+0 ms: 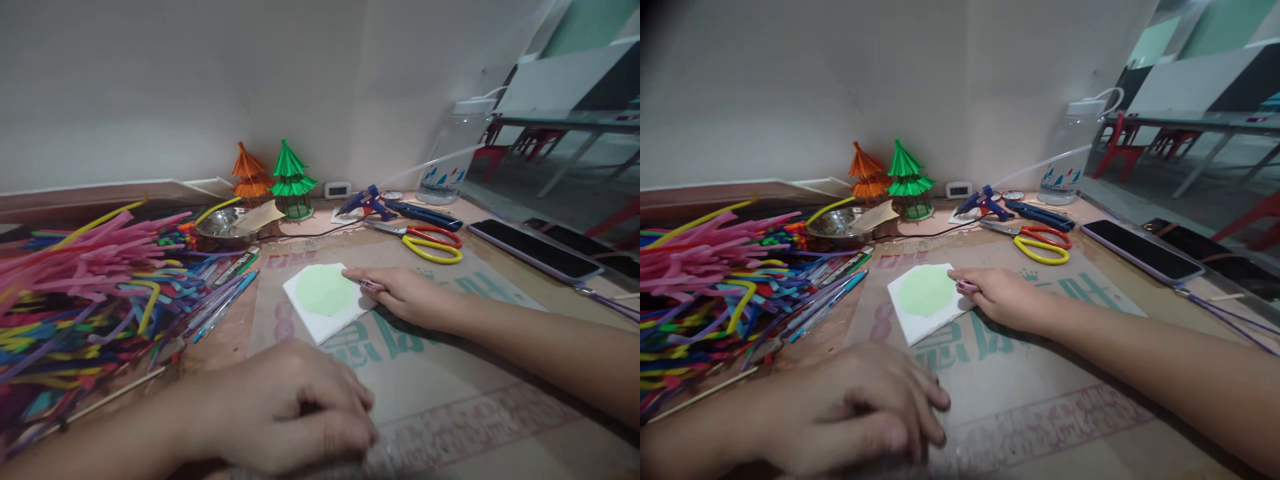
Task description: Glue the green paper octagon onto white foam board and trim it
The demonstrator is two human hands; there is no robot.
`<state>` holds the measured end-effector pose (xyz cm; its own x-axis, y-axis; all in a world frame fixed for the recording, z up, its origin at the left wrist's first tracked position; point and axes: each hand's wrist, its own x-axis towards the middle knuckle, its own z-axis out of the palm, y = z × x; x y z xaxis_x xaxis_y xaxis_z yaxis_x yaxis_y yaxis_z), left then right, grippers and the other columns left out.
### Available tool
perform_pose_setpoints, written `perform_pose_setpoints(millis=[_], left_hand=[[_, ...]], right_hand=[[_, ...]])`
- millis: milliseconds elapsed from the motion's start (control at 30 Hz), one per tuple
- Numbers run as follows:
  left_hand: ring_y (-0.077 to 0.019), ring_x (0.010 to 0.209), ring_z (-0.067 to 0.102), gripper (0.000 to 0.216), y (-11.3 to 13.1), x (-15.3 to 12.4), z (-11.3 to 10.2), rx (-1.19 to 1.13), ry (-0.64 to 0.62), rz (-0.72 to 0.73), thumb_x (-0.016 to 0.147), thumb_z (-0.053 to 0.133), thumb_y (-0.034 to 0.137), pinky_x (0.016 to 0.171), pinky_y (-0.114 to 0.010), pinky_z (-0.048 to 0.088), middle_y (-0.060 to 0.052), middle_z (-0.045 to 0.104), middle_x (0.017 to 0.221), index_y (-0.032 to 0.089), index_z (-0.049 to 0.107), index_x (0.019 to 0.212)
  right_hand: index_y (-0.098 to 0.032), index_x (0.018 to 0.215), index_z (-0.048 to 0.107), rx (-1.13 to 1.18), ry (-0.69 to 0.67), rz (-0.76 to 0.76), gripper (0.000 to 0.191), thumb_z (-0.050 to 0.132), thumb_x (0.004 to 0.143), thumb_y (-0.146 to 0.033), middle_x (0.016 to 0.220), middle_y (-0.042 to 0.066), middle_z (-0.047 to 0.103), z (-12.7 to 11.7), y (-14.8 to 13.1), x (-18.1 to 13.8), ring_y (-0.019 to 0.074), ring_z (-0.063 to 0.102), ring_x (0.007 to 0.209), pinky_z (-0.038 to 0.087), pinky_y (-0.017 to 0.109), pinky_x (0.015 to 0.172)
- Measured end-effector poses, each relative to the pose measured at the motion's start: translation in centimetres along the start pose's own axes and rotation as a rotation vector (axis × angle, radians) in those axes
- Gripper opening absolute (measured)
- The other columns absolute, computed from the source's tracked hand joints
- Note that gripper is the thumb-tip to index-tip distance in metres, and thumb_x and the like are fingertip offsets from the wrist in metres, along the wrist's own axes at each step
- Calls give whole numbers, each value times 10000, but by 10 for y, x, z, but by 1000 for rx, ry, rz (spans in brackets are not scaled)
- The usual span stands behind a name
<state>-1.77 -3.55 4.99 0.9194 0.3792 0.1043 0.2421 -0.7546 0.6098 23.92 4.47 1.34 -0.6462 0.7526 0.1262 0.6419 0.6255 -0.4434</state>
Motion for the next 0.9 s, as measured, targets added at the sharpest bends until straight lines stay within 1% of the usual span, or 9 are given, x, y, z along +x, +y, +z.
perform_pose_setpoints(millis=[67,100,167,233,400,533,633,767,900], left_hand=[[-246,1357,585,405,-10,0,-1,137,233,-152,1066,395,377,1144,-412,472,-118,668,1397,196,670,1301],[-318,1453,470,498,-17,0,-1,288,286,-247,1032,471,453,1179,-522,416,-164,535,1530,175,573,1431],[-421,1527,295,787,-32,1,2,473,218,-403,954,546,623,1185,-664,331,-241,315,1636,114,431,1543],[-411,1539,255,736,-42,2,7,539,90,-441,1007,453,599,1194,-673,313,-214,257,1661,137,385,1576],[-364,1528,309,576,-38,4,14,577,50,-354,1076,342,432,1214,-595,352,-187,338,1638,112,429,1547],[-326,1515,355,504,-35,4,13,506,69,-293,1067,363,320,1215,-563,377,-151,400,1617,141,460,1528],[-287,1488,418,478,-37,2,9,444,95,-242,1047,387,252,1199,-519,421,-113,477,1578,180,489,1508],[-206,1314,623,358,-45,-5,6,447,153,-58,1039,415,183,1110,-375,518,-56,660,1417,228,679,1276],[-196,1058,718,303,-54,-12,6,596,277,42,1014,467,139,944,-343,563,-45,767,1162,248,725,1130]], right_hand=[[-172,1458,582,4,6,-11,506,365,1030,-332,1485,96,588,0,0,0,292,591,1347,466,484,1141],[-174,1452,588,11,11,-21,500,372,1029,-330,1479,99,593,0,0,0,295,597,1341,472,485,1133],[-160,1441,598,27,20,-34,498,380,1029,-337,1469,117,598,0,0,-1,308,601,1334,478,496,1123],[-144,1429,604,40,26,-40,502,384,1030,-353,1467,135,596,-1,0,-1,317,598,1336,476,501,1116],[-199,1255,690,90,46,-33,387,412,1025,-340,1356,120,697,-4,3,0,280,679,1212,519,416,1006],[-195,1004,706,107,60,-20,331,427,1019,-372,1134,125,782,-6,5,1,260,722,966,519,352,817],[-194,882,666,183,144,-13,400,407,1033,-459,916,93,775,-9,5,0,212,687,785,486,315,724],[-203,693,577,233,317,26,562,352,1035,-589,705,53,669,-14,8,0,185,615,687,440,313,690],[-200,739,576,224,333,27,510,369,1022,-570,705,31,620,-13,10,3,167,549,660,398,293,641]])
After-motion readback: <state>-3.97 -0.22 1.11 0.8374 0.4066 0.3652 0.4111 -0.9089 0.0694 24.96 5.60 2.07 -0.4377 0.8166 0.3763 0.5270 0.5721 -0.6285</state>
